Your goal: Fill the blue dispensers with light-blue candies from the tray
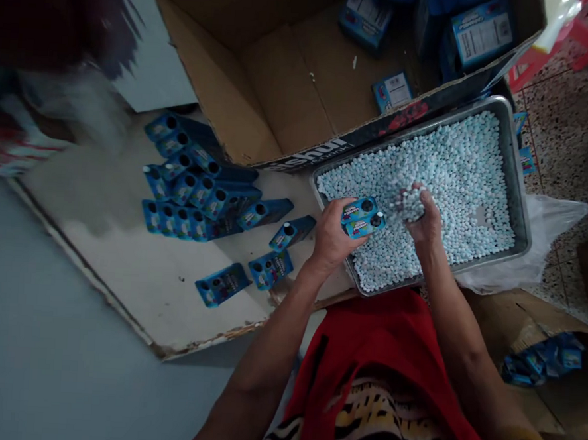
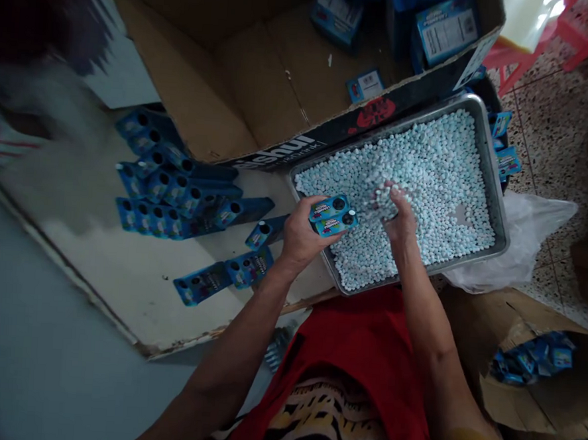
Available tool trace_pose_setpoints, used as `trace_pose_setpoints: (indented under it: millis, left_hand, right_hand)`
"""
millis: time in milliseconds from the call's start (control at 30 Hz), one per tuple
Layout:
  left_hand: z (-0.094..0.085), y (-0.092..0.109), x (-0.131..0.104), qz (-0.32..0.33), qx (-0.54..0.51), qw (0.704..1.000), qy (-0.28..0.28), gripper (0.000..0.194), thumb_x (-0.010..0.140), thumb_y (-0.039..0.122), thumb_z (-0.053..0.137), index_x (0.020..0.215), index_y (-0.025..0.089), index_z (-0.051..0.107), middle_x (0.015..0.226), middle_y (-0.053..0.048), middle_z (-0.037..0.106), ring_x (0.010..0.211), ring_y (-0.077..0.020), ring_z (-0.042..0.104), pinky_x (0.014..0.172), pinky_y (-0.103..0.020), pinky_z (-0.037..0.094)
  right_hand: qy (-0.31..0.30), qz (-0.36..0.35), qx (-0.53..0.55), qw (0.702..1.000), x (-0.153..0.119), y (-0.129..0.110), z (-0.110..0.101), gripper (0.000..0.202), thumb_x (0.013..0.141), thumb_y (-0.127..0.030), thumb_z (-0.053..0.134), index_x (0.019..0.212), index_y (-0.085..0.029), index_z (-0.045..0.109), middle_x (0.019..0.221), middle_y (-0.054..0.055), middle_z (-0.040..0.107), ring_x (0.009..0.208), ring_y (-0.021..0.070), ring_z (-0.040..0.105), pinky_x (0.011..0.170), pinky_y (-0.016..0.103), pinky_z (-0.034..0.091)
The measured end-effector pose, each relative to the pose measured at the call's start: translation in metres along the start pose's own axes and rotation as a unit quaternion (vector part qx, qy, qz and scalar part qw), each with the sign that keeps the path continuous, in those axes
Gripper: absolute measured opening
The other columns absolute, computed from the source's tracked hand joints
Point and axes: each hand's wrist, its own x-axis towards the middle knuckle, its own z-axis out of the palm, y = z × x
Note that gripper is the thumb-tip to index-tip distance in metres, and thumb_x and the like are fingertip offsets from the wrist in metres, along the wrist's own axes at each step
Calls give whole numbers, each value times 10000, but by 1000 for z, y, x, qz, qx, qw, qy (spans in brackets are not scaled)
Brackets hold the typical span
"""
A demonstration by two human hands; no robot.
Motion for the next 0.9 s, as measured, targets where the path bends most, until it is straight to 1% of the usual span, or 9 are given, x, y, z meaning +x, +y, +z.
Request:
trace_pose_setpoints:
  millis: [100,233,400,467,533,633,700,800,900]
  left_hand:
    - [-4,9,5,11,32,999,-33,743,637,105,901,1310,239,616,1256,-85,730,1198,-331,708,1054,-463,593]
    - [-9,24,10,7,45,996,-77,710,634,90,873,1288,224,633,1243,-94,733,1194,-346,699,1054,-468,575]
    - [-13,40,10,20,36,991,-125,678,637,97,872,1261,222,638,1223,-92,738,1159,-341,699,1020,-473,582]
    - [-12,38,9,27,13,989,-144,676,635,99,881,1251,231,639,1202,-80,739,1140,-329,706,1004,-465,590]
    - [-9,32,6,15,-14,992,-123,698,632,109,900,1262,242,630,1210,-66,734,1141,-313,712,1013,-457,596]
    - [1,23,3,-31,-42,998,22,751,674,157,921,1335,252,576,1300,-74,705,1221,-300,700,1073,-458,587]
    - [9,19,3,-20,-70,993,94,758,728,214,922,1378,260,534,1369,-89,680,1301,-296,676,1133,-468,564]
    - [18,17,9,52,-110,991,53,745,763,270,933,1385,272,524,1403,-96,676,1361,-297,658,1185,-480,538]
    - [22,16,15,54,-107,993,12,740,746,257,948,1362,267,537,1375,-93,687,1323,-299,680,1160,-481,556]
  right_hand:
    - [-61,14,134,989,-38,-16,32,581,836,-830,674,902,-254,720,891,58,750,1000,285,750,887,465,637]
    - [-59,-107,65,990,-70,-30,67,512,936,-712,583,714,-262,687,913,58,726,985,265,709,960,462,585]
    - [-28,-215,-33,976,-68,-31,84,485,958,-588,573,606,-256,606,818,47,646,853,221,624,873,393,525]
    - [-22,-223,-24,974,-65,-32,86,479,974,-573,585,617,-254,594,733,24,581,739,194,569,798,365,506]
    - [-40,-204,-22,978,-65,-33,86,491,997,-612,573,661,-256,609,682,2,534,648,178,516,739,353,498]
    - [-64,-181,-37,981,-67,-38,74,559,1012,-724,483,742,-263,649,771,26,617,756,205,618,840,388,553]
    - [-69,-193,-93,974,-67,-42,55,540,1023,-698,461,806,-264,695,1040,68,726,1073,247,697,1042,451,544]
    - [-48,-194,-269,942,-64,-47,15,317,1007,-487,536,999,-269,766,1489,66,645,1448,285,574,1211,538,453]
    - [-5,-177,-413,893,-64,-42,-21,320,927,-310,581,1202,-279,743,1585,97,573,1505,319,535,1188,579,476]
